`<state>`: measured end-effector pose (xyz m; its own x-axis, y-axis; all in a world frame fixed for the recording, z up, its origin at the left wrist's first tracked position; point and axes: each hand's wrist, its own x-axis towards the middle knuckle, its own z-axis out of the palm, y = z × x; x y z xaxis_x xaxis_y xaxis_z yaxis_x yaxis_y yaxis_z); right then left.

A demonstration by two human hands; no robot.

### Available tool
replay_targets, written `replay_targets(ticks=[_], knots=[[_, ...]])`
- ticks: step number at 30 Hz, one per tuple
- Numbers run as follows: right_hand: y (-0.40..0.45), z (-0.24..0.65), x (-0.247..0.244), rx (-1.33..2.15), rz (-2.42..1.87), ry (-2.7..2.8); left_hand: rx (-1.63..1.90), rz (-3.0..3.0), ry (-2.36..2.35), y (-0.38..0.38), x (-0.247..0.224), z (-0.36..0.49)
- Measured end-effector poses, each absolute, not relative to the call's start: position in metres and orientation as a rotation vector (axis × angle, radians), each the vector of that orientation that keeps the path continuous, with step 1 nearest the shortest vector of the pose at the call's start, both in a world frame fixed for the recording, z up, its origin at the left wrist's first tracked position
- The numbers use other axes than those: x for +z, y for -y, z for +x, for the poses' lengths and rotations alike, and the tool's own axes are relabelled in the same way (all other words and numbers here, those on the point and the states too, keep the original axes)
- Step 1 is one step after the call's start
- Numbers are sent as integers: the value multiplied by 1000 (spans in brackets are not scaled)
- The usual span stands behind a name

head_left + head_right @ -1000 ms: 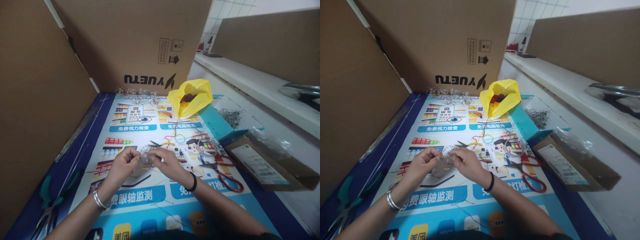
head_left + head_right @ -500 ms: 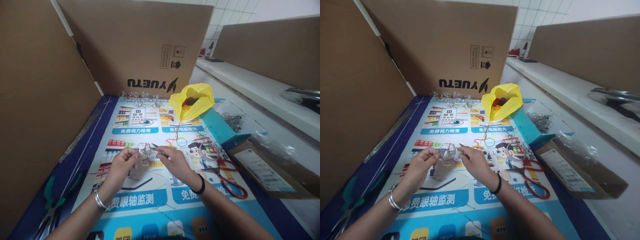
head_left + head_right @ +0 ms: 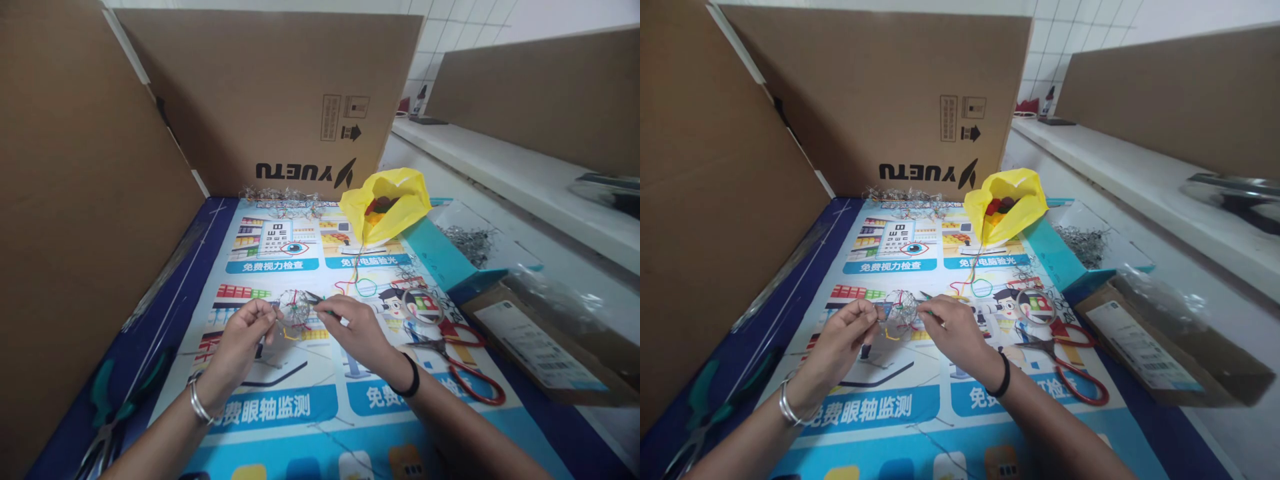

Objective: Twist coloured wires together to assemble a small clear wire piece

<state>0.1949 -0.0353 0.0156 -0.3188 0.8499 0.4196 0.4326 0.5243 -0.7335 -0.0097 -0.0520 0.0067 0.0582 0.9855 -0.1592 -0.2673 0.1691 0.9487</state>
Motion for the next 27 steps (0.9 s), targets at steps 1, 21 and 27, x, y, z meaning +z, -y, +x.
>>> replay_targets(ticks=[1, 21, 27], knots=[[36, 195, 16, 644, -1043, 1941, 1179, 903, -1045, 52, 6, -10], [36, 196, 11, 651, -1000, 1948, 1149, 981, -988, 52, 1, -12], [37, 195, 10, 642, -1008, 1949, 1156, 934, -943, 53, 0, -13]])
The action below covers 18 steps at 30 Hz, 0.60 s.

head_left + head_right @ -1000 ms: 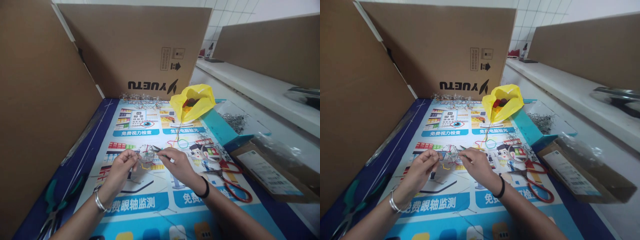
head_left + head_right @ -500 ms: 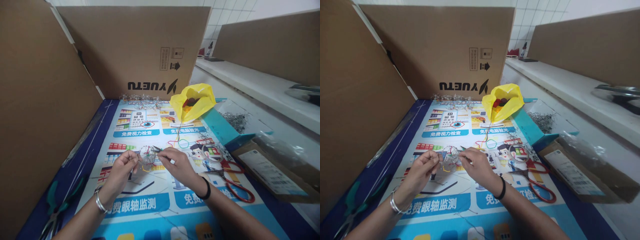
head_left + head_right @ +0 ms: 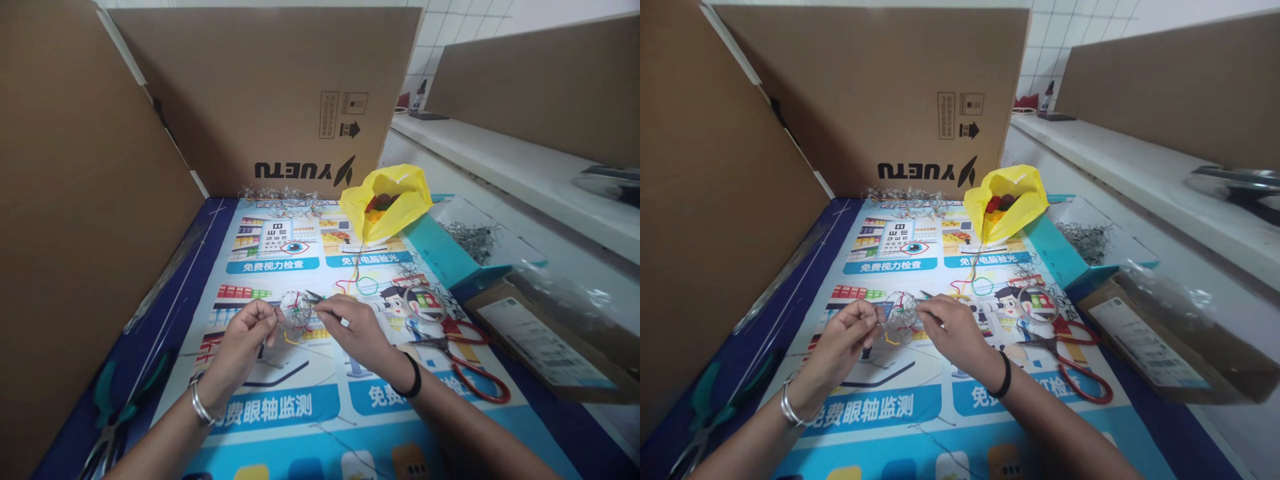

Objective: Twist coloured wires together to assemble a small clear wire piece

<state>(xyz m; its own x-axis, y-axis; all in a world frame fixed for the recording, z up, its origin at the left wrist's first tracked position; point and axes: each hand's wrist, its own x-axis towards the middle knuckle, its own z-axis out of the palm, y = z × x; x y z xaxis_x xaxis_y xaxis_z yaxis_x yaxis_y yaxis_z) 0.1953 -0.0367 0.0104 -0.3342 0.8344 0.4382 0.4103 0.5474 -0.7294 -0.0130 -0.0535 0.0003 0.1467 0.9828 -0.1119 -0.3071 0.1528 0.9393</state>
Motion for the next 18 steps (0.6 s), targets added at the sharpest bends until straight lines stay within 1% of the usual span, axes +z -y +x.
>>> replay_targets(ticks=[8, 18], knots=[[36, 195, 11, 631, -987, 1954, 1126, 912, -832, 56, 5, -14], [37, 194, 11, 614, -980, 1951, 1123, 958, -881, 55, 2, -13]])
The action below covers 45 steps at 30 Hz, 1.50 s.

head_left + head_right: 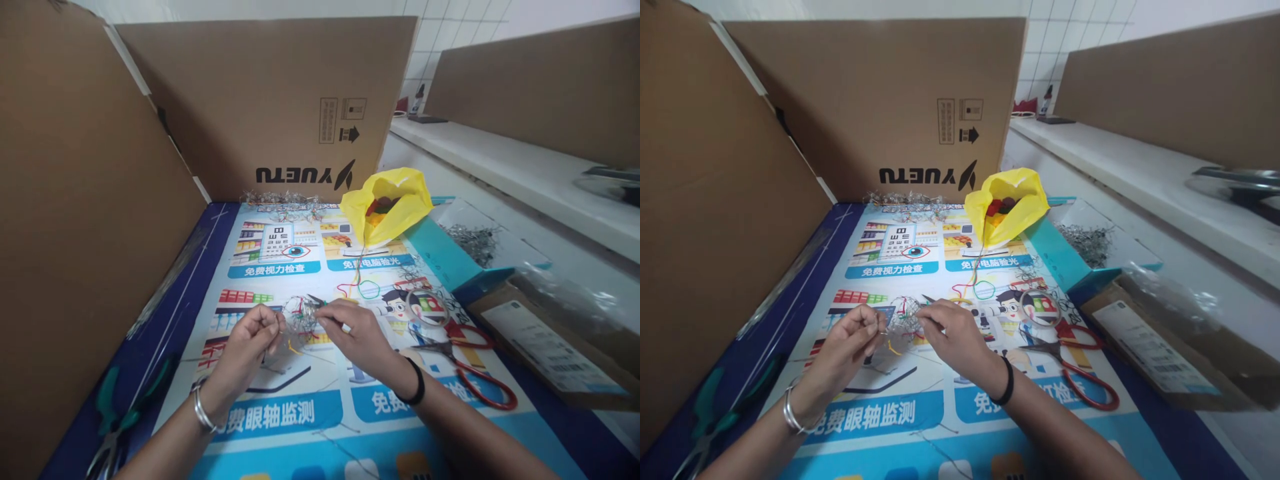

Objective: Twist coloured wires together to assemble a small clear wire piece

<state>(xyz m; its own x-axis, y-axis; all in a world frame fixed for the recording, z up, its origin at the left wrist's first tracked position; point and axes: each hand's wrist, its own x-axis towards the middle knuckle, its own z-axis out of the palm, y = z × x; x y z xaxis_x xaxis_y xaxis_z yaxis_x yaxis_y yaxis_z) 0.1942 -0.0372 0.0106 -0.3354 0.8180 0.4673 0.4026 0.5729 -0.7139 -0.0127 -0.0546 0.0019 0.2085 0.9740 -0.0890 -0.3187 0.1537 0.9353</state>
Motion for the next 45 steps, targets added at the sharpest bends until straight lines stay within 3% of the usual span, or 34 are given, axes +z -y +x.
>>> replay_targets(ticks=[45], knots=[[41, 188, 7, 587, -1072, 1849, 1162, 1859, -1226, 65, -1, -7]])
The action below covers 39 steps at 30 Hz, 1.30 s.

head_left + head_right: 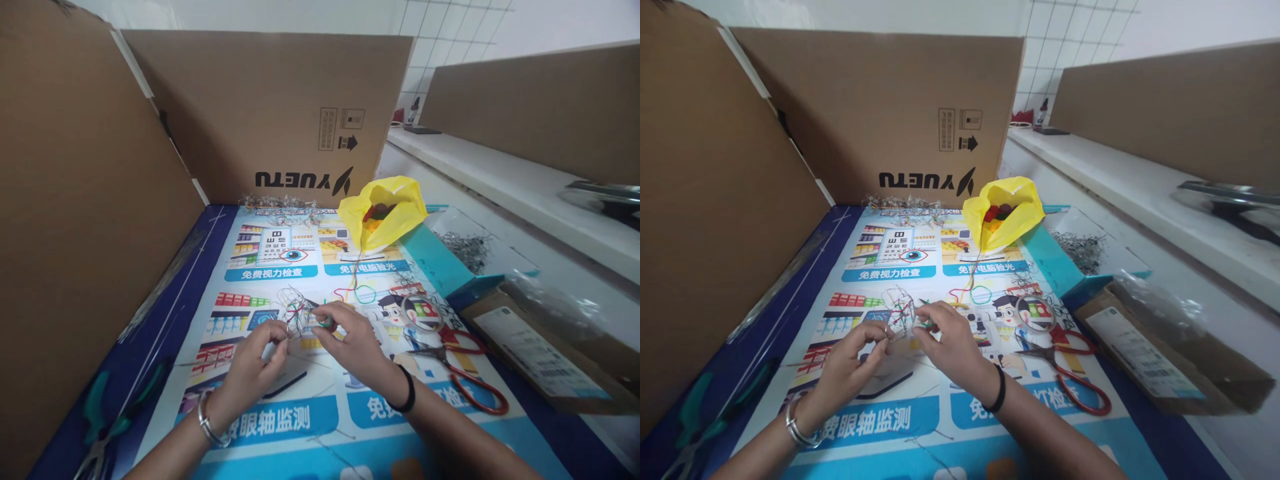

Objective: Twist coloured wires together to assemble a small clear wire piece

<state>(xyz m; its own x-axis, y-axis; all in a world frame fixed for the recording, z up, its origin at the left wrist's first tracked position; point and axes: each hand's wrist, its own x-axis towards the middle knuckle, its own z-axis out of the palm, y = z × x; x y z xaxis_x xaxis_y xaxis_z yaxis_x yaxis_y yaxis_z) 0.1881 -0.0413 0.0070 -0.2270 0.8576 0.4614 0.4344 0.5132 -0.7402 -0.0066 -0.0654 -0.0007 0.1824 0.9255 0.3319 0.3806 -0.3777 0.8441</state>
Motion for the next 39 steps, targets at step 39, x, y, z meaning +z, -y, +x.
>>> replay_targets(ticks=[39], knots=[[42, 176, -11, 1402, -1055, 1268, 1074, 2054, -1286, 68, -4, -7]])
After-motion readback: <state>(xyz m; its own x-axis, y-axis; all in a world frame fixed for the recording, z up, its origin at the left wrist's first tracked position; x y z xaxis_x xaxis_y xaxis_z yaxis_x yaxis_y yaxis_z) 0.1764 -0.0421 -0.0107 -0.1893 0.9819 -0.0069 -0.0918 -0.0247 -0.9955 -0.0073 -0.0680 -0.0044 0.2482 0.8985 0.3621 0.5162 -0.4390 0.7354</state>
